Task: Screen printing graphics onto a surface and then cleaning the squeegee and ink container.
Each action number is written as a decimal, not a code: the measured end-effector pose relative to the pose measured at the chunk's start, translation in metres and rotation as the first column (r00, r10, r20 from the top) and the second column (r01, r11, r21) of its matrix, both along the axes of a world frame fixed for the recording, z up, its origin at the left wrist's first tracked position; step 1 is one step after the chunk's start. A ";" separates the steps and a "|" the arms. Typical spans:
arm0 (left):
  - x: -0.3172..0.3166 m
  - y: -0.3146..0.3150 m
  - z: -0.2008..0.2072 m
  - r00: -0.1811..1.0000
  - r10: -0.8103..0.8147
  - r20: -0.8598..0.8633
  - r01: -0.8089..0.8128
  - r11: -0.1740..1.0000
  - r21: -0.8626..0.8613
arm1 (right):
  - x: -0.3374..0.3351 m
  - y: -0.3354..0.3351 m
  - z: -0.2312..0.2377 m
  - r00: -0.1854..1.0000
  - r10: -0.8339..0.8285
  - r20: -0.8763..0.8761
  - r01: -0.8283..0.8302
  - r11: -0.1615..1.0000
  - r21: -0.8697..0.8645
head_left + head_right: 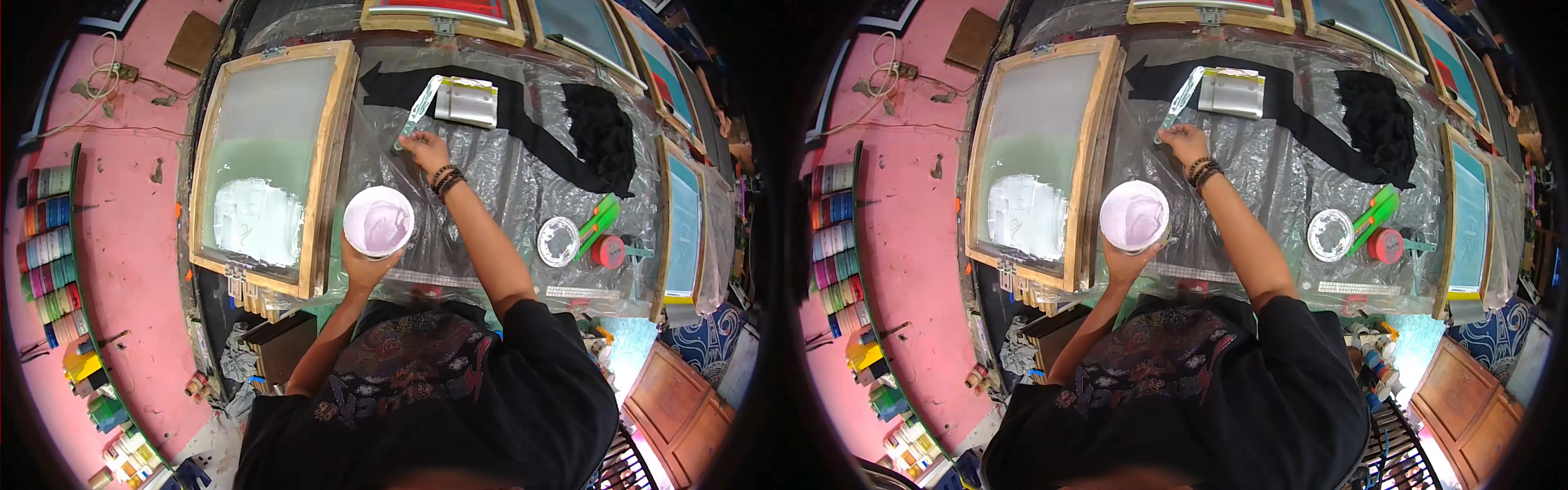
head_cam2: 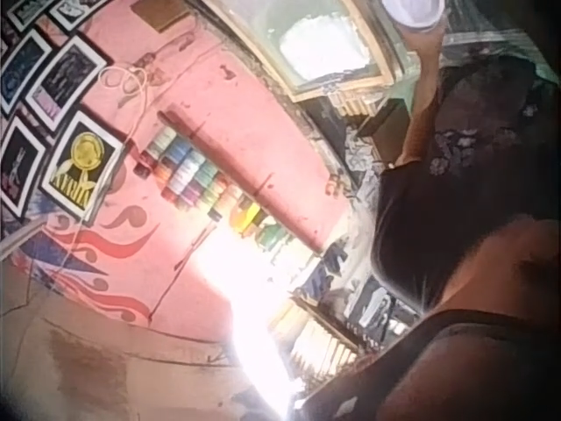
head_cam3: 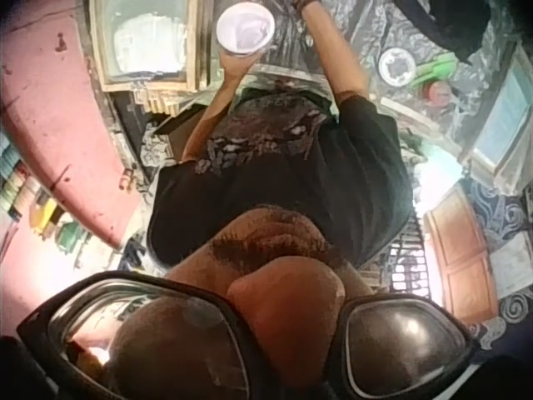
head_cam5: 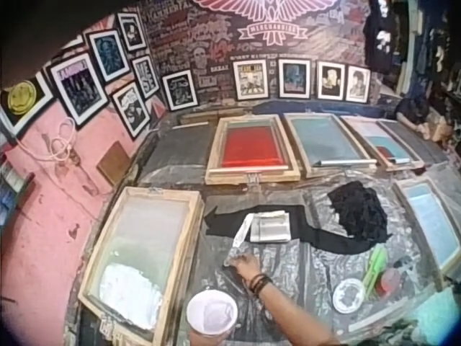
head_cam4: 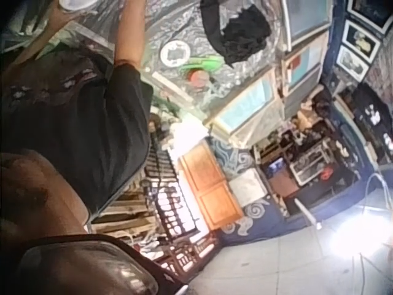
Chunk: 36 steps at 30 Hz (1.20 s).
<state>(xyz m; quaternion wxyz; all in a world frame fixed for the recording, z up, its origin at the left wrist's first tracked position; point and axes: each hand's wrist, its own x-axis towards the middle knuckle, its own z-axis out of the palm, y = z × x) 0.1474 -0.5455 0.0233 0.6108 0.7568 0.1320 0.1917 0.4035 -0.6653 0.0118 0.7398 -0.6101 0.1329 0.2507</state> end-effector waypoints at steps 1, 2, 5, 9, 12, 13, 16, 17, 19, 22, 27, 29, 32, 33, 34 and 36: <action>-0.003 -0.002 0.006 1.000 0.021 -0.011 -0.021 0.999 -0.045 | 0.005 0.014 -0.009 0.999 -0.029 0.012 0.029 0.999 0.022; -0.007 -0.001 0.008 0.999 0.047 -0.021 -0.049 0.995 -0.090 | 0.009 0.026 -0.013 1.000 -0.021 0.007 0.020 1.000 0.022; -0.017 0.005 0.009 0.997 0.062 -0.038 -0.066 0.992 -0.109 | 0.021 0.060 -0.021 0.998 -0.024 -0.061 0.032 0.990 0.137; -0.025 0.009 0.015 0.994 0.101 -0.041 -0.106 0.978 -0.178 | 0.035 0.098 -0.024 0.998 -0.023 -0.060 0.031 0.991 0.130; -0.032 0.015 0.012 0.991 0.122 -0.059 -0.127 0.989 -0.075 | 0.052 0.115 -0.031 0.989 -0.135 -0.065 0.142 0.982 0.126; -0.035 0.015 0.012 0.989 0.125 -0.079 -0.134 0.982 -0.131 | 0.055 0.121 -0.032 0.989 -0.132 -0.063 0.140 0.981 0.132; -0.040 0.023 0.011 0.988 0.123 -0.096 -0.130 0.989 -0.072 | 0.067 0.135 -0.034 0.980 -0.188 -0.071 0.193 0.978 0.075; -0.042 0.022 0.009 0.984 0.149 -0.097 -0.160 0.981 -0.113 | 0.071 0.138 -0.036 0.976 -0.208 -0.071 0.214 0.973 0.083; -0.046 0.025 0.007 0.979 0.163 -0.125 -0.173 0.982 -0.076 | 0.075 0.145 -0.039 0.972 -0.222 -0.073 0.228 0.969 0.095; -0.048 0.027 0.005 0.971 0.179 -0.156 -0.188 0.981 -0.043 | 0.079 0.152 -0.045 0.968 -0.223 -0.113 0.231 0.971 0.062; -0.055 0.027 0.006 0.963 0.208 -0.170 -0.209 0.978 0.008 | 0.073 0.168 -0.042 0.953 -0.278 -0.124 0.275 0.961 -0.039; -0.047 0.024 0.009 0.971 0.175 -0.162 -0.191 0.978 -0.089 | 0.083 0.158 -0.053 0.946 -0.315 -0.078 0.314 0.949 -0.035; -0.045 0.026 0.008 0.970 0.151 -0.191 -0.169 0.982 -0.080 | 0.082 0.148 -0.052 0.950 -0.311 -0.007 0.311 0.950 -0.027; -0.044 0.027 0.007 0.971 0.142 -0.194 -0.161 0.983 -0.084 | 0.079 0.142 -0.049 0.958 -0.285 0.023 0.286 0.958 -0.029; -0.043 0.028 0.007 0.976 0.144 -0.161 -0.157 0.985 -0.072 | 0.073 0.133 -0.044 0.954 -0.300 0.023 0.301 0.953 -0.038; -0.038 0.028 0.009 0.984 0.119 -0.133 -0.129 0.989 -0.069 | 0.056 0.111 -0.036 0.947 -0.188 0.261 0.204 0.978 -0.035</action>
